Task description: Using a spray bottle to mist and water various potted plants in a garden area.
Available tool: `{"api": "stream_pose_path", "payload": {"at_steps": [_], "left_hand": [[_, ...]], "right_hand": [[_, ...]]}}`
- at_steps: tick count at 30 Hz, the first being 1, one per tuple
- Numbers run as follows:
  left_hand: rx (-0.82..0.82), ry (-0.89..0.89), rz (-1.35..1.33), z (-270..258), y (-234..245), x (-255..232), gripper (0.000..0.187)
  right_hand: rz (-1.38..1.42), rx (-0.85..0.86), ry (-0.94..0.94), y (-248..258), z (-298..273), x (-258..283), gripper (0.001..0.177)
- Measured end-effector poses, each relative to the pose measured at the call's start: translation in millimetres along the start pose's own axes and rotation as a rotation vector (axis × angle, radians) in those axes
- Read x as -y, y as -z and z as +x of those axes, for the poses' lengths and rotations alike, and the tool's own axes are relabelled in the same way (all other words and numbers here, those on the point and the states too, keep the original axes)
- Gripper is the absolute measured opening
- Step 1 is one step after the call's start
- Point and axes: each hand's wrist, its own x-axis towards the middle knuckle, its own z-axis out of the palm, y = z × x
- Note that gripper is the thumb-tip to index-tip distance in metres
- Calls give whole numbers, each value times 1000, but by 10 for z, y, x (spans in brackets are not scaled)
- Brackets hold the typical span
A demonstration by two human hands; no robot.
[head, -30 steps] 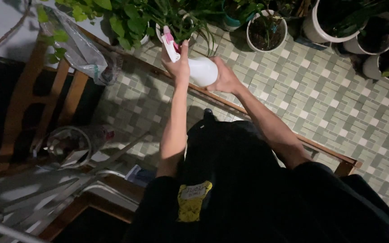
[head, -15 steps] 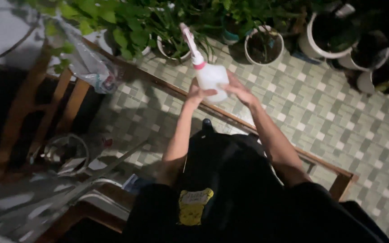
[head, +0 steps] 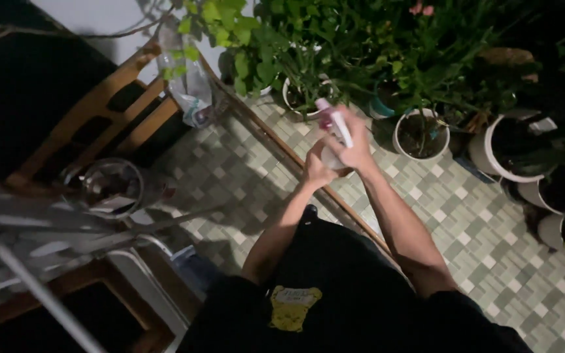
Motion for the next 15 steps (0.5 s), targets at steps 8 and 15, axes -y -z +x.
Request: {"api": "stream_pose_path", "payload": {"at_steps": [8, 15], "left_hand": [[81, -383, 14, 131, -295, -207, 83], [503, -56, 315, 222, -539, -509, 98]], "right_hand": [[-91, -279, 132, 214, -407, 50, 45], [4, -521, -22, 668, -679, 142, 27]]}}
